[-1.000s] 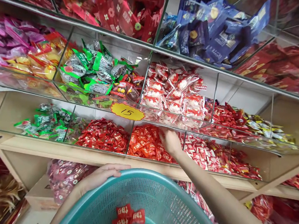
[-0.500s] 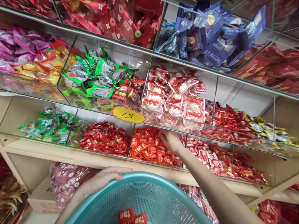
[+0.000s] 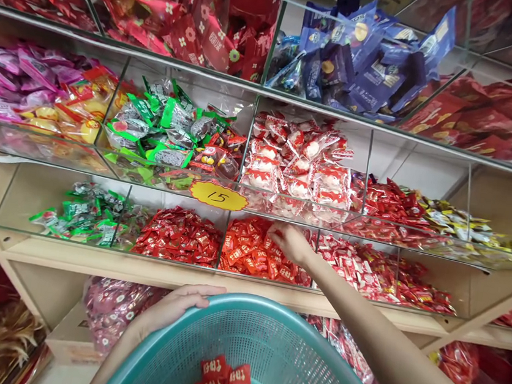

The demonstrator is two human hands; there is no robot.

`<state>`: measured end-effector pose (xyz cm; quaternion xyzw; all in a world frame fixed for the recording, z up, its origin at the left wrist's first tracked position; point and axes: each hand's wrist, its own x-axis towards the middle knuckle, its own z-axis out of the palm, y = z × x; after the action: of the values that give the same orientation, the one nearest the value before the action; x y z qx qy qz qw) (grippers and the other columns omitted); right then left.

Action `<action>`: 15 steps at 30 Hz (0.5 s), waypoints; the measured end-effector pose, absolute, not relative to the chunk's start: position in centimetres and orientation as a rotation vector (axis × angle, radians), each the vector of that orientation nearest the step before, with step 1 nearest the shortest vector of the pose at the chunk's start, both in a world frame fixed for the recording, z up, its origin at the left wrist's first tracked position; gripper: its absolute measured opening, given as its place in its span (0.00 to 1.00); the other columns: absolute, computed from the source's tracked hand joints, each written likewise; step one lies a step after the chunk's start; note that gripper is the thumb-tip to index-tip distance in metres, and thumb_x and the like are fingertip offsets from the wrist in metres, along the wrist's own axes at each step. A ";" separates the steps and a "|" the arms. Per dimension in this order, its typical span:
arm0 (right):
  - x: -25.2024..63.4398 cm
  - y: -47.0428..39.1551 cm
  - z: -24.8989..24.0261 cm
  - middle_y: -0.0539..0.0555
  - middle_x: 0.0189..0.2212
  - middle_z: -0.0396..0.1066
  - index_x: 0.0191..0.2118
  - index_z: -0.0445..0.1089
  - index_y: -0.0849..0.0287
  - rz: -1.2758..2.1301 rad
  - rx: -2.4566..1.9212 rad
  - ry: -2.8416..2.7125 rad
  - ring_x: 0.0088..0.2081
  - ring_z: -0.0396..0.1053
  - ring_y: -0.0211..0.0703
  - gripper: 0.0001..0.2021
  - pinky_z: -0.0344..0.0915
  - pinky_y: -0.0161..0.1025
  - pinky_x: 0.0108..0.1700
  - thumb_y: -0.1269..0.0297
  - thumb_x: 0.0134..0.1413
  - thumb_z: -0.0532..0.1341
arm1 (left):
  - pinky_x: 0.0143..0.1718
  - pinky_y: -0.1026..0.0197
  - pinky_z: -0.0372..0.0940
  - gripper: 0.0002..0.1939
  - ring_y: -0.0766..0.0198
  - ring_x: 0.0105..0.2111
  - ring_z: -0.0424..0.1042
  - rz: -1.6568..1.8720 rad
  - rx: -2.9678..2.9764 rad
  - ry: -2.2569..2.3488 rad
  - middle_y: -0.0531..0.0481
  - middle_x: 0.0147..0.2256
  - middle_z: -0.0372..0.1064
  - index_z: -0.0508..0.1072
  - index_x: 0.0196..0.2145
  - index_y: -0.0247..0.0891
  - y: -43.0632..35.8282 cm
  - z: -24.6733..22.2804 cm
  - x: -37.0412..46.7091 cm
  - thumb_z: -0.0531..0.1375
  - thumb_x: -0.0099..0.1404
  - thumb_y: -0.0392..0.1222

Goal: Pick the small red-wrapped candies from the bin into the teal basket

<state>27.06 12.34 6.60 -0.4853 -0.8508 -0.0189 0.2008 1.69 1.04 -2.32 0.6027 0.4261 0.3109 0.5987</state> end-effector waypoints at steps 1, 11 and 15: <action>27.1 11.8 6.7 0.52 0.32 0.70 0.34 0.69 0.59 -0.025 -1.317 -2.359 0.35 0.65 0.39 0.10 0.56 0.32 0.39 0.67 0.51 0.51 | 0.54 0.59 0.48 0.20 0.59 0.51 0.58 0.721 1.395 0.989 0.58 0.48 0.65 0.68 0.45 0.45 1.0 -2.2 1.7 0.54 0.52 0.38; 25.5 1.0 6.5 0.53 0.30 0.67 0.30 0.66 0.59 0.390 -1.164 -1.963 0.33 0.63 0.39 0.11 0.57 0.35 0.38 0.60 0.52 0.51 | 0.54 0.59 0.47 0.21 0.59 0.51 0.58 0.734 1.393 0.972 0.58 0.49 0.64 0.66 0.47 0.42 0.6 -1.8 1.9 0.53 0.53 0.37; 24.8 -3.3 2.4 0.51 0.23 0.66 0.27 0.65 0.61 1.015 -1.347 -1.838 0.26 0.61 0.35 0.14 0.57 0.32 0.29 0.56 0.50 0.52 | 0.55 0.59 0.46 0.21 0.59 0.52 0.57 0.738 1.410 0.973 0.57 0.49 0.64 0.66 0.47 0.41 0.6 -1.8 1.9 0.53 0.53 0.36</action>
<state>24.84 -3.26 2.37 -0.5120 -0.6987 0.3857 0.3177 1.88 0.63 -1.83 0.6072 0.4190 0.3176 0.5957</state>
